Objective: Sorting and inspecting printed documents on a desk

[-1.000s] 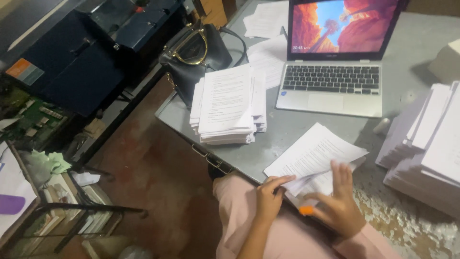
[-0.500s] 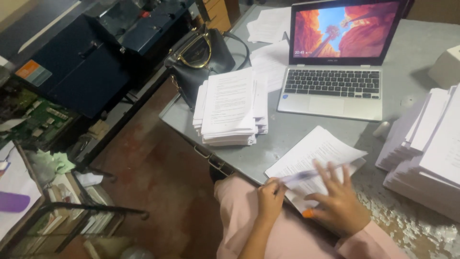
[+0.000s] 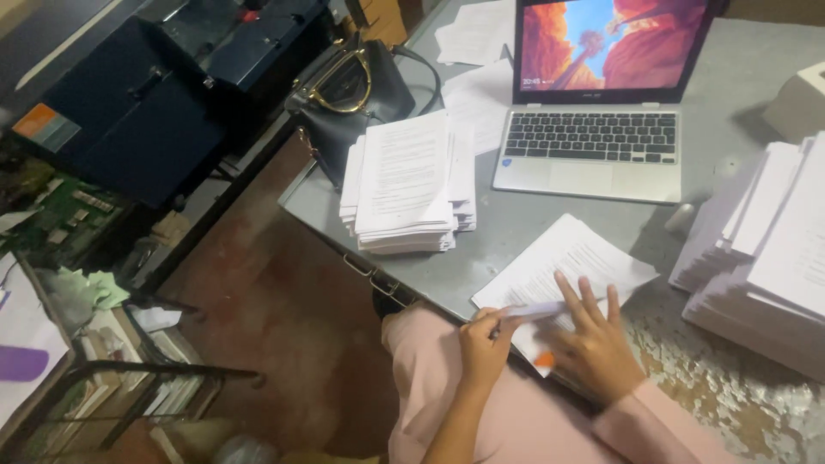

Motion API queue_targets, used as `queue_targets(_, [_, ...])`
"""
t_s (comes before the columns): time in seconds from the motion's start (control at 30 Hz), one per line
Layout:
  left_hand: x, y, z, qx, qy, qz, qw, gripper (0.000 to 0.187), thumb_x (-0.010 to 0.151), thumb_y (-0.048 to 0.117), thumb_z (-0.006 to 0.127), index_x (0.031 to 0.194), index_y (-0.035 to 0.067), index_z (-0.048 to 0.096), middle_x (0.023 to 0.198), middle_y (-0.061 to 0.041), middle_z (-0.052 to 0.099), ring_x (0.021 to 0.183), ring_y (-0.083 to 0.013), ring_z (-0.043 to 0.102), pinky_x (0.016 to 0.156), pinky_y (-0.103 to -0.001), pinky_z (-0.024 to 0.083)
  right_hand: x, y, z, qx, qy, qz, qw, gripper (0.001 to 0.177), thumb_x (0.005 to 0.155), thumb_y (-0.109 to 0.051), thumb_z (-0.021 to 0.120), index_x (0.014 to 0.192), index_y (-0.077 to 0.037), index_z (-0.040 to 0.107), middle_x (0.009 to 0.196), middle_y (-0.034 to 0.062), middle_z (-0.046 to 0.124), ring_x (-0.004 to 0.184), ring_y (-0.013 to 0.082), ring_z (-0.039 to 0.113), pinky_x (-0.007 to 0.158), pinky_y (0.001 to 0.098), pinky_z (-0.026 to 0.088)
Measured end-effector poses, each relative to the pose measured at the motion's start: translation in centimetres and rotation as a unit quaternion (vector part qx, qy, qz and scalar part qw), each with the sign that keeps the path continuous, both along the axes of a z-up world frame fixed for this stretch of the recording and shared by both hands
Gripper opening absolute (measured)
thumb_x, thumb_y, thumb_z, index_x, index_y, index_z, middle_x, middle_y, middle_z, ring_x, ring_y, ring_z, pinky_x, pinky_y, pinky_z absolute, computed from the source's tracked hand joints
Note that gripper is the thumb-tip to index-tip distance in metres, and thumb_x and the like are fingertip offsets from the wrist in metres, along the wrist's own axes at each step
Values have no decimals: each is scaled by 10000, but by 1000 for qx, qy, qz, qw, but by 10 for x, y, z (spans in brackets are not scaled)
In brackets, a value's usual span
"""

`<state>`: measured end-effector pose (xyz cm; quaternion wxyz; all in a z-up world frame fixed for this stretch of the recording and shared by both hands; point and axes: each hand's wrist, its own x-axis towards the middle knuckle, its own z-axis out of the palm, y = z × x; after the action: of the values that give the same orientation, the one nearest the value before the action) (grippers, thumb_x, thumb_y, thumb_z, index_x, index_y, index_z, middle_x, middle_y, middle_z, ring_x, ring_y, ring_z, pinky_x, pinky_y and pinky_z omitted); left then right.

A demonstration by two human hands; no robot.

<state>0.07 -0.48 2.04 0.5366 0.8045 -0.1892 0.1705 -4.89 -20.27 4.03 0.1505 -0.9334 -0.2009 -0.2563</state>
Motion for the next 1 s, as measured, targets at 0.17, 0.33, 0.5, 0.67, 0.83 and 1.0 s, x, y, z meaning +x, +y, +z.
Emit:
queue_targets(0.17, [-5, 8, 21, 1, 72, -107, 992, 556, 617, 61, 922, 1143, 161, 773, 1185, -22, 771, 1083, -134, 713, 1003, -269, 544, 15, 13, 14, 71, -123, -30, 989, 203, 824, -305, 796, 788, -218, 616, 1678, 199, 217, 1592, 383, 70, 1286, 622, -31])
queue_targets(0.33, [-6, 5, 8, -29, 24, -75, 996, 414, 793, -94, 683, 1091, 168, 800, 1039, -23, 781, 948, -184, 759, 856, -283, 579, -10, 0, 39, 90, -110, 11, 990, 215, 796, -442, 797, 839, -264, 684, 1646, 237, 250, 1576, 430, 79, 1275, 641, -25])
queue_targets(0.5, [-1, 8, 1, -8, 11, -48, 999, 362, 1006, 437, 634, 1093, 133, 809, 794, -36, 664, 613, -165, 585, 588, -322, 454, 1, 7, -5, 9, 20, -29, 999, 227, 723, -383, 773, 903, -256, 722, 1691, 138, 166, 1562, 444, 127, 1213, 765, 56])
queue_targets(0.67, [0, 10, -15, 24, 63, -43, 997, 526, 591, 90, 852, 1107, 185, 809, 862, 28, 688, 741, -140, 677, 707, -299, 540, 11, 24, 22, 119, -96, -62, 986, 233, 763, -340, 834, 861, -202, 673, 1684, 245, 177, 1590, 429, 14, 1260, 674, -52])
queue_targets(0.83, [2, 7, -20, -14, 0, -62, 998, 142, 979, 179, 647, 1014, 85, 747, 924, -51, 722, 740, -197, 661, 675, -329, 477, -20, 10, 29, 289, -130, -121, 941, 188, 942, -257, 652, 954, -76, 700, 1502, 258, 457, 1360, 423, 421, 1176, 596, 328])
queue_targets(1.0, [-8, 6, -7, -29, -9, -54, 998, 229, 1005, 159, 673, 1161, 23, 771, 831, -59, 663, 528, -135, 460, 481, -317, 357, -40, 22, 4, 670, 255, -183, 673, 252, 890, -19, 670, 1136, 15, 713, 975, 195, 793, 888, 284, 757, 848, 389, 600])
